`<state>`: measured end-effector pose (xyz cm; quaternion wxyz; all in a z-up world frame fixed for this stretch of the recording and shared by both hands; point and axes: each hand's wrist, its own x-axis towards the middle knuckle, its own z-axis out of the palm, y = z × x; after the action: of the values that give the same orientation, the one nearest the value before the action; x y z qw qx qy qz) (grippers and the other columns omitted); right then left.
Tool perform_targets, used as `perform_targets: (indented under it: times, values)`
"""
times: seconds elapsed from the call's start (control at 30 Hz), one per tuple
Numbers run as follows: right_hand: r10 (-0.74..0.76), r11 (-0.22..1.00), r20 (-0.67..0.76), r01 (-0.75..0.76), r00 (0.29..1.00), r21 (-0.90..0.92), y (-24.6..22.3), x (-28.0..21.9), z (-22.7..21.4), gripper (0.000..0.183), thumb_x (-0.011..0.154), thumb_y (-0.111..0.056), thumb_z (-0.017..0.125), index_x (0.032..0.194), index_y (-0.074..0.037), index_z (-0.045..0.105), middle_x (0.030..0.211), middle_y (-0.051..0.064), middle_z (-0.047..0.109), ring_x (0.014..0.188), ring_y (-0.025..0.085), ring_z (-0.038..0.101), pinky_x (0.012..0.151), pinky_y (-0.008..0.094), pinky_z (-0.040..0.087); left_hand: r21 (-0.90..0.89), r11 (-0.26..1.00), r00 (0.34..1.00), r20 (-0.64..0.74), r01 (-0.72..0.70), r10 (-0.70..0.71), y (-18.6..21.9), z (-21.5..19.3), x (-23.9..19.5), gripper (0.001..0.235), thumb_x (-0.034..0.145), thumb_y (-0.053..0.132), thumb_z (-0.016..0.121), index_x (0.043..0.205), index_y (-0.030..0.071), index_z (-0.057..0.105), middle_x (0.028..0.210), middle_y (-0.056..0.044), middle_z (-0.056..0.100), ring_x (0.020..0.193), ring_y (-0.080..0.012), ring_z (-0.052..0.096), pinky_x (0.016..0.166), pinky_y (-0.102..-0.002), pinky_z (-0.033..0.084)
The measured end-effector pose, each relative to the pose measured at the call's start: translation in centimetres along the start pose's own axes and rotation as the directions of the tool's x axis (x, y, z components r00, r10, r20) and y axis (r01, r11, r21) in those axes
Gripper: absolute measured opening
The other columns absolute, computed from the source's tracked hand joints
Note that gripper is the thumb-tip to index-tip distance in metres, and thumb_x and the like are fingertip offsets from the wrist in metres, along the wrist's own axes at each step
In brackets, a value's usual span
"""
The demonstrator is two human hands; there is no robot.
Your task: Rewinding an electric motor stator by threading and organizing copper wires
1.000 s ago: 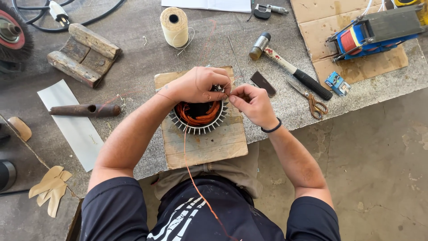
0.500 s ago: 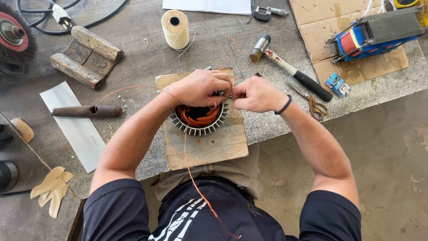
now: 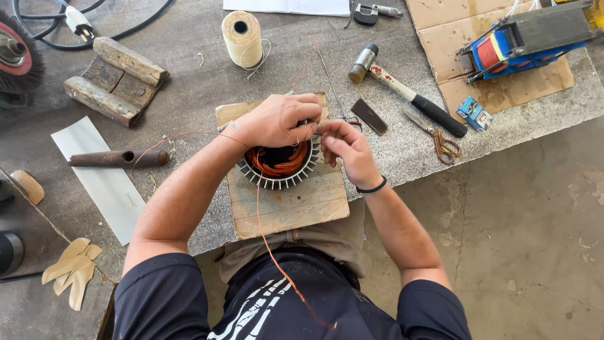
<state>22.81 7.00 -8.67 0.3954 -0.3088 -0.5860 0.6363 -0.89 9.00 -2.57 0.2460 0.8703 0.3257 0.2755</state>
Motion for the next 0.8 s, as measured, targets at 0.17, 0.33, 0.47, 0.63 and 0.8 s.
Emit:
perform_targets:
  times: [0.17,0.33,0.47,0.63,0.8]
  values:
    - [-0.314,0.924,-0.043,0.295,0.949,-0.245,0.8,0.6,1.8,0.030,0.092,-0.021,0.080,0.114,-0.004,0.070,0.096,0.007,0.060,0.076,0.012,0.062,0.057,0.022,0.050,-0.069,0.998,0.999,-0.048,0.009,-0.012,0.9,-0.7,0.2,0.017,0.102,0.027,0.058,0.093,0.013,0.055,0.096,-0.009,0.059,0.091,-0.0431,0.064,0.076,-0.052,0.055]
    - [-0.511,0.855,-0.303,0.442,0.804,-0.269,1.4,1.9,3.1,0.016,0.106,-0.016,0.060,0.102,-0.001,0.066,0.084,0.006,0.061,0.068,0.009,0.061,0.057,0.021,0.048,-0.089,0.995,0.995,-0.088,0.042,-0.050,0.1,-0.3,0.1,0.015,0.099,0.026,0.063,0.092,0.016,0.055,0.092,-0.006,0.059,0.092,-0.0388,0.066,0.077,-0.048,0.055]
    - [-0.457,0.889,-0.376,0.418,0.806,-0.186,1.7,2.8,3.3,0.021,0.108,-0.018,0.058,0.103,0.000,0.067,0.079,0.007,0.061,0.062,0.011,0.064,0.051,0.022,0.048,-0.132,0.991,0.992,-0.122,0.017,-0.034,0.1,-0.1,0.1,0.015,0.098,0.024,0.065,0.088,0.016,0.057,0.089,-0.004,0.060,0.090,-0.0361,0.067,0.078,-0.043,0.055]
    - [-0.469,0.865,-0.271,0.376,0.840,-0.332,-0.3,2.7,2.5,0.019,0.106,-0.015,0.060,0.099,0.001,0.067,0.069,0.007,0.059,0.059,0.013,0.063,0.051,0.023,0.047,-0.176,0.984,0.993,-0.119,-0.005,-0.016,1.0,-1.2,0.1,0.010,0.096,0.018,0.067,0.090,0.012,0.062,0.089,-0.010,0.065,0.090,-0.0400,0.068,0.077,-0.047,0.055]
    - [-0.360,0.916,-0.233,0.295,0.904,-0.270,-1.3,1.8,1.7,0.012,0.100,-0.013,0.067,0.096,-0.002,0.068,0.073,0.007,0.062,0.059,0.012,0.065,0.051,0.023,0.049,-0.185,0.983,0.991,-0.135,-0.010,-0.015,0.1,-0.6,0.1,0.011,0.097,0.019,0.067,0.089,0.013,0.062,0.088,-0.008,0.065,0.087,-0.0365,0.068,0.078,-0.045,0.055]
